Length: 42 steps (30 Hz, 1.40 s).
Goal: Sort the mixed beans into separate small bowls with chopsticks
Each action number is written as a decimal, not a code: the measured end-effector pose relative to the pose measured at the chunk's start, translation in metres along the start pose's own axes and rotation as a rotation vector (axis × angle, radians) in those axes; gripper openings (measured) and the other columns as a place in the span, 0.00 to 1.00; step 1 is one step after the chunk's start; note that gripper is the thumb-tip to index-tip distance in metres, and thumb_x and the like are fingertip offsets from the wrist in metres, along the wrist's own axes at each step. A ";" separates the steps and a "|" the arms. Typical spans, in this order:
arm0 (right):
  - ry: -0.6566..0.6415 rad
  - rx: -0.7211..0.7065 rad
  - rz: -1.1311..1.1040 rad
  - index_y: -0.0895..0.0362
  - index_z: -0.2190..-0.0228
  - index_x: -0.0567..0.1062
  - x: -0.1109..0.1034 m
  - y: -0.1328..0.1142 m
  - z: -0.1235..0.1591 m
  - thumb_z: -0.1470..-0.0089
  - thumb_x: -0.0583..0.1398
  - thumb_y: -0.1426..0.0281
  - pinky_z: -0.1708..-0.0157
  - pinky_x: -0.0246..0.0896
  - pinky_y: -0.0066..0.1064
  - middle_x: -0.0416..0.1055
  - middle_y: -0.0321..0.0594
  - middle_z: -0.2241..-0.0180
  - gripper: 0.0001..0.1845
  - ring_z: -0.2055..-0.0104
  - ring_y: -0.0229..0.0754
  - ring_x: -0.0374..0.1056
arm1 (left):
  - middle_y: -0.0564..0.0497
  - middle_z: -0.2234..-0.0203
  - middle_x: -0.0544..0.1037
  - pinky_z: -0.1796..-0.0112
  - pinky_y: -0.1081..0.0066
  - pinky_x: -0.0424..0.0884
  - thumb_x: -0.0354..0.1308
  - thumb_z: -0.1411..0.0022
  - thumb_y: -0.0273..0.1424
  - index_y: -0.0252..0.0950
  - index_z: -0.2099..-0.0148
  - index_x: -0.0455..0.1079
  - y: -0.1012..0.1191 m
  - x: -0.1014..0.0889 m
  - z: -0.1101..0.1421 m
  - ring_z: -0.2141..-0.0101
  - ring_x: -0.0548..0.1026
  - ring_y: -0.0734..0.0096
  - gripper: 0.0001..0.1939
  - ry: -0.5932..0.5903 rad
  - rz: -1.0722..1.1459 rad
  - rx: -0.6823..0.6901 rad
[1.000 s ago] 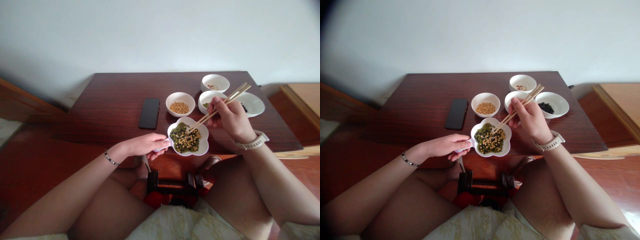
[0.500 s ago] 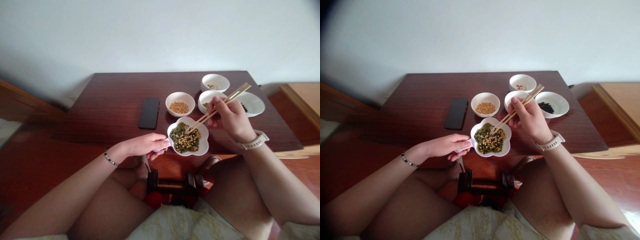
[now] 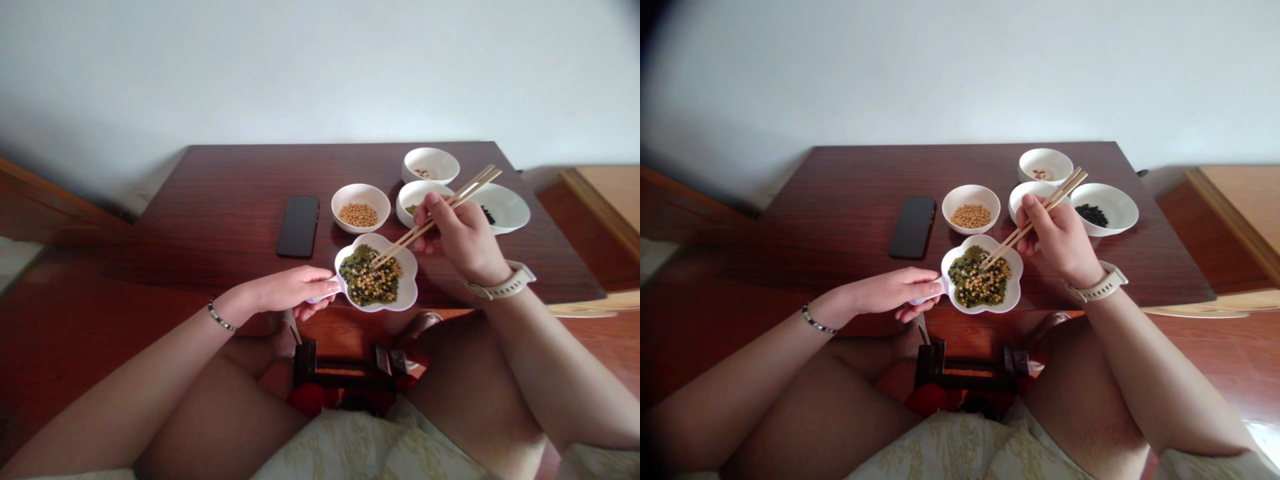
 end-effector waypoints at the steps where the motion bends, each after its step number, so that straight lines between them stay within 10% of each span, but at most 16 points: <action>1: 0.008 0.010 -0.008 0.46 0.67 0.80 -0.001 0.000 0.000 0.32 0.71 0.19 0.79 0.66 0.38 0.78 0.39 0.78 0.43 0.79 0.46 0.71 | 0.57 0.67 0.76 0.67 0.67 0.66 0.66 0.07 0.54 0.40 0.55 0.71 0.000 0.000 0.000 0.72 0.73 0.72 0.26 0.002 -0.001 0.000; 16: 0.380 -0.147 -0.219 0.45 0.64 0.77 0.003 0.012 -0.018 0.24 0.71 0.29 0.73 0.70 0.43 0.77 0.47 0.65 0.35 0.68 0.50 0.75 | 0.57 0.67 0.75 0.67 0.68 0.66 0.65 0.06 0.54 0.40 0.55 0.71 -0.001 -0.001 -0.001 0.72 0.73 0.72 0.27 0.004 -0.010 0.009; 21: 0.432 -0.201 -0.332 0.47 0.71 0.80 0.003 0.009 -0.018 0.23 0.73 0.32 0.83 0.52 0.39 0.73 0.43 0.71 0.37 0.76 0.43 0.68 | 0.57 0.66 0.75 0.67 0.68 0.67 0.66 0.08 0.56 0.40 0.56 0.70 -0.001 0.000 -0.001 0.72 0.73 0.73 0.28 0.010 -0.015 -0.006; 30: 0.144 -0.042 -0.124 0.48 0.68 0.83 -0.005 0.016 -0.008 0.28 0.73 0.24 0.84 0.61 0.34 0.76 0.40 0.79 0.41 0.81 0.43 0.68 | 0.57 0.66 0.76 0.67 0.68 0.68 0.65 0.06 0.54 0.40 0.55 0.71 -0.001 -0.001 -0.001 0.72 0.73 0.73 0.27 0.001 -0.016 0.000; 42: 0.093 -0.086 -0.064 0.49 0.66 0.83 0.004 0.013 -0.005 0.31 0.72 0.21 0.79 0.68 0.37 0.78 0.42 0.78 0.44 0.79 0.45 0.74 | 0.58 0.67 0.75 0.68 0.68 0.67 0.66 0.07 0.54 0.40 0.55 0.72 -0.002 -0.002 -0.004 0.73 0.73 0.73 0.26 -0.005 -0.008 -0.003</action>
Point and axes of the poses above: each hand's wrist, its own z-axis away from the middle knuckle, its own x-axis out of the palm, y = z × x, the point moved 2 cm from there along -z, towards the middle knuckle
